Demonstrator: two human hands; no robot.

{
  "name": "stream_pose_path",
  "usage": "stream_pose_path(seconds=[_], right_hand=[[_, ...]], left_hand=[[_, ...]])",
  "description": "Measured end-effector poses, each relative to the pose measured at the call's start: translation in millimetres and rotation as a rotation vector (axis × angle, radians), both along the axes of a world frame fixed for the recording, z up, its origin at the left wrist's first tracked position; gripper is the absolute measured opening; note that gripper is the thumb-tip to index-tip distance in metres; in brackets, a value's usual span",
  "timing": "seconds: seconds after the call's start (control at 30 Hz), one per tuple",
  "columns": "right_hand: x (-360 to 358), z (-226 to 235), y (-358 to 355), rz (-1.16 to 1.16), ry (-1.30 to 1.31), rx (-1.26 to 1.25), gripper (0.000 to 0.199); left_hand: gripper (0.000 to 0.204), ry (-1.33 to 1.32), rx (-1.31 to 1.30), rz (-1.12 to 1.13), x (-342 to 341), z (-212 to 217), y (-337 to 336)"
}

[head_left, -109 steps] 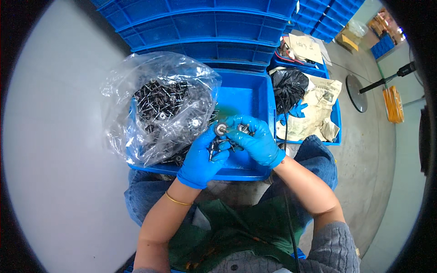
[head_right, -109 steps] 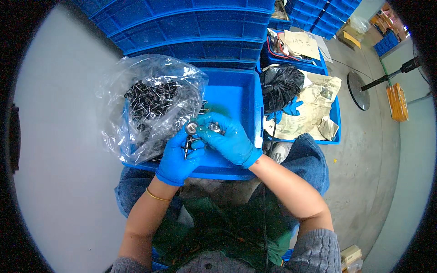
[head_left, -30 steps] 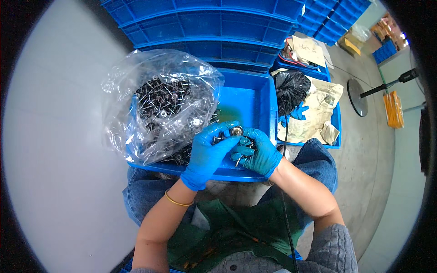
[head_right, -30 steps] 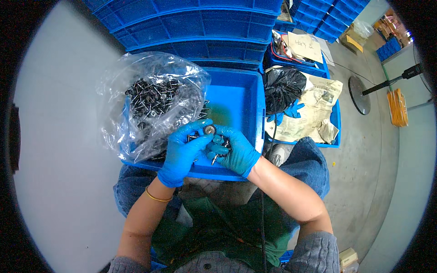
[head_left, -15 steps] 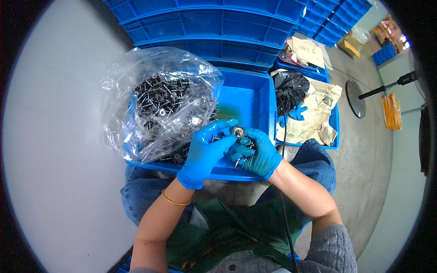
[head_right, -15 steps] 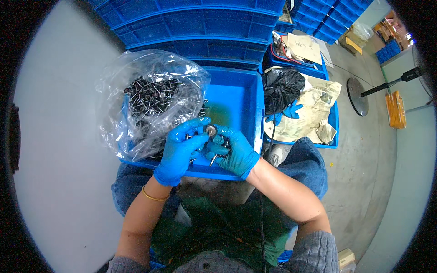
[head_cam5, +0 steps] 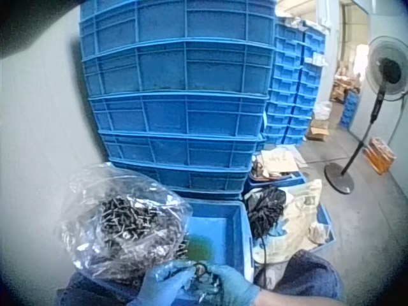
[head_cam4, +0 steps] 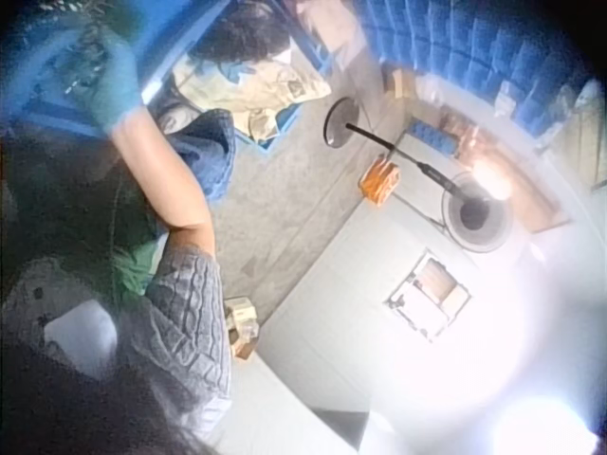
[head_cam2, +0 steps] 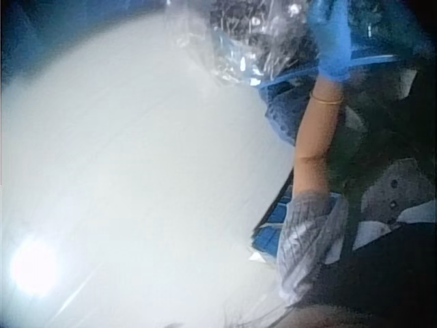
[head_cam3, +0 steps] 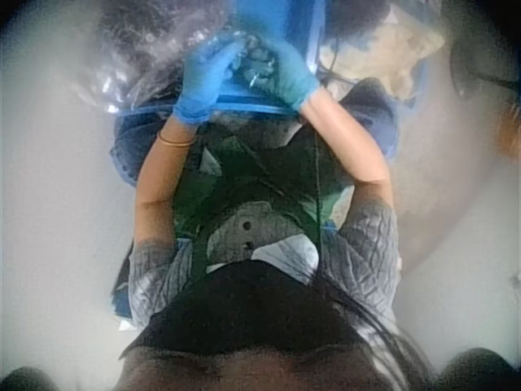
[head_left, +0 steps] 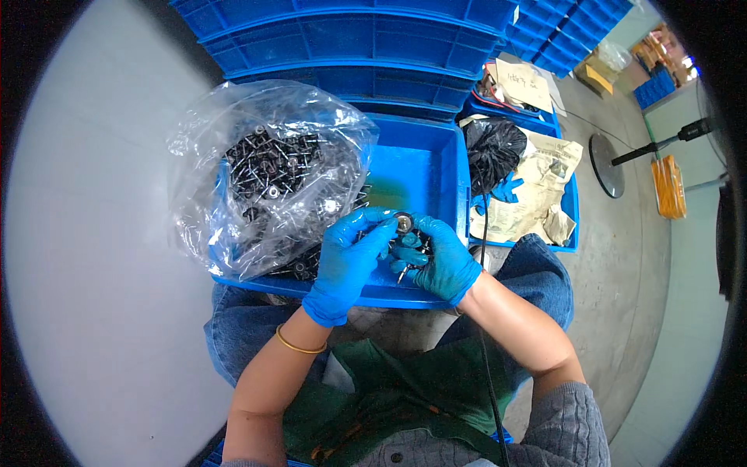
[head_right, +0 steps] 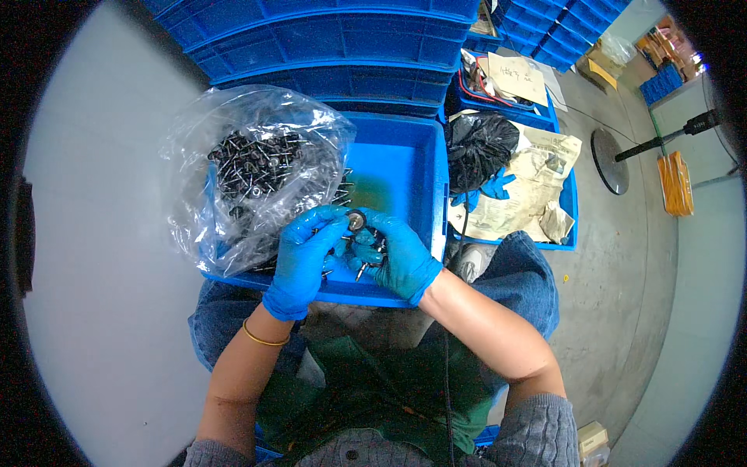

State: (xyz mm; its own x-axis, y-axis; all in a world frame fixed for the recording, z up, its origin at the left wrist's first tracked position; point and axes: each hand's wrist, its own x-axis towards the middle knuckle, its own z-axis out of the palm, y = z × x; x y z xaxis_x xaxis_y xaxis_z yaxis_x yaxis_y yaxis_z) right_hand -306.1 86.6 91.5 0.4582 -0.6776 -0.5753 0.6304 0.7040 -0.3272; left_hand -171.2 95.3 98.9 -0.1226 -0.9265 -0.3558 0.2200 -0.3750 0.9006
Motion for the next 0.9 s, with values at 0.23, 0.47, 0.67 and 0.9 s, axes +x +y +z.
stream_pose_path(seconds=[0.23,0.47,0.67,0.9], right_hand=[[2,-6,-4,0.048,0.51,-0.508,0.019],[-1,1,3,0.113,0.5,-0.567,0.031],[-1,1,4,0.122,0.529,-0.679,0.042],[3,2,5,0.068,0.517,-0.678,0.046]], left_hand=[[0.009,-0.184,-0.178,0.04,-1,-14,0],[0.011,-0.031,-0.004,0.062,1,6,-2],[0.015,0.027,0.021,0.047,7,11,-3],[0.019,-0.005,-0.084,0.036,6,5,-4]])
